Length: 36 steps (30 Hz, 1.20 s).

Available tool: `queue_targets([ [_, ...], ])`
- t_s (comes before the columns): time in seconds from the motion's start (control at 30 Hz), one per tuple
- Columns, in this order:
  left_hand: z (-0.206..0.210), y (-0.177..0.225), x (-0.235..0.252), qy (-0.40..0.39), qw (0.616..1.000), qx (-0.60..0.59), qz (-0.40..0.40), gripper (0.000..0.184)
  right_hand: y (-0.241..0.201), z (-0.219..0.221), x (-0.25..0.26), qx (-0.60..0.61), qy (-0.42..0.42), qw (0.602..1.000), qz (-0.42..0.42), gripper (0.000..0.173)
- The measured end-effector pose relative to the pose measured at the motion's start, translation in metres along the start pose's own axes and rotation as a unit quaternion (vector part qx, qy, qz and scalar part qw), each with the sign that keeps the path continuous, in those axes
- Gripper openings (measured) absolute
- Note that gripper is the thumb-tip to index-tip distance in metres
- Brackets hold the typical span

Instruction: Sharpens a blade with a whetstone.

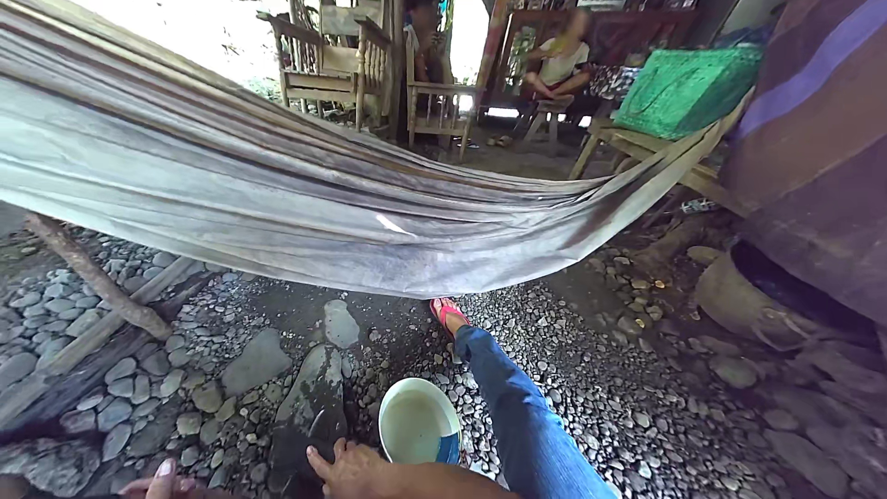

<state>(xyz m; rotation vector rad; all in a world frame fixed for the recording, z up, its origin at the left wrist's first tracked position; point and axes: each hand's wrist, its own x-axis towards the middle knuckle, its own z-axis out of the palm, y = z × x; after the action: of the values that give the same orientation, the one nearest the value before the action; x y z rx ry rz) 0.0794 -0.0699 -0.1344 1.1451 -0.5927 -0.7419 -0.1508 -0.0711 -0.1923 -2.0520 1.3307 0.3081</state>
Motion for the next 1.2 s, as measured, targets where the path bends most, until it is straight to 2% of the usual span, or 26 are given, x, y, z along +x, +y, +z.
queue_targets([
  [0.17,0.001,0.003,-0.003,-0.008,1.000,-0.010,0.022,0.015,-0.004,-0.032,0.035,0.080,0.028,0.989,0.124,0.069],
  [0.33,0.008,0.001,-0.003,0.037,0.999,-0.005,0.021,0.015,-0.003,-0.002,-0.005,-0.004,-0.026,1.000,0.004,0.066],
  [0.4,0.005,-0.001,-0.004,0.032,0.999,-0.012,0.027,0.017,0.005,-0.004,0.008,-0.001,-0.005,1.000,0.025,0.066],
  [0.53,0.005,-0.001,-0.008,0.021,0.999,-0.015,0.042,0.017,-0.008,-0.028,0.030,0.064,0.021,0.990,0.126,0.068],
  [0.63,0.007,0.003,-0.007,0.025,0.999,-0.001,0.035,0.016,-0.016,-0.011,-0.006,0.034,-0.015,0.999,0.039,0.066],
  [0.7,0.009,0.004,-0.004,0.019,0.999,0.000,0.035,0.015,-0.007,-0.005,-0.009,0.002,-0.025,1.000,-0.004,0.065],
  [0.77,0.009,0.001,-0.006,0.000,0.999,0.005,0.038,0.016,0.003,-0.012,0.009,0.013,-0.001,1.000,0.027,0.066],
  [0.87,0.010,0.004,-0.006,-0.006,0.999,0.013,0.051,0.015,-0.008,-0.034,0.035,0.065,0.018,0.991,0.116,0.068],
  [0.93,0.010,0.003,-0.008,0.001,0.999,0.009,0.050,0.015,-0.014,-0.027,0.020,0.063,0.008,0.993,0.103,0.068],
  [1.0,0.010,0.002,-0.007,0.008,0.999,0.005,0.040,0.016,-0.011,-0.013,-0.008,0.027,-0.024,0.999,0.033,0.068],
  [1.07,0.007,0.001,-0.006,0.010,0.999,0.005,0.034,0.016,-0.003,-0.005,-0.012,-0.009,-0.039,0.999,0.003,0.068],
  [1.2,0.004,0.000,-0.010,-0.004,0.999,0.000,0.038,0.019,-0.002,-0.035,0.030,0.035,0.013,0.994,0.101,0.069],
])
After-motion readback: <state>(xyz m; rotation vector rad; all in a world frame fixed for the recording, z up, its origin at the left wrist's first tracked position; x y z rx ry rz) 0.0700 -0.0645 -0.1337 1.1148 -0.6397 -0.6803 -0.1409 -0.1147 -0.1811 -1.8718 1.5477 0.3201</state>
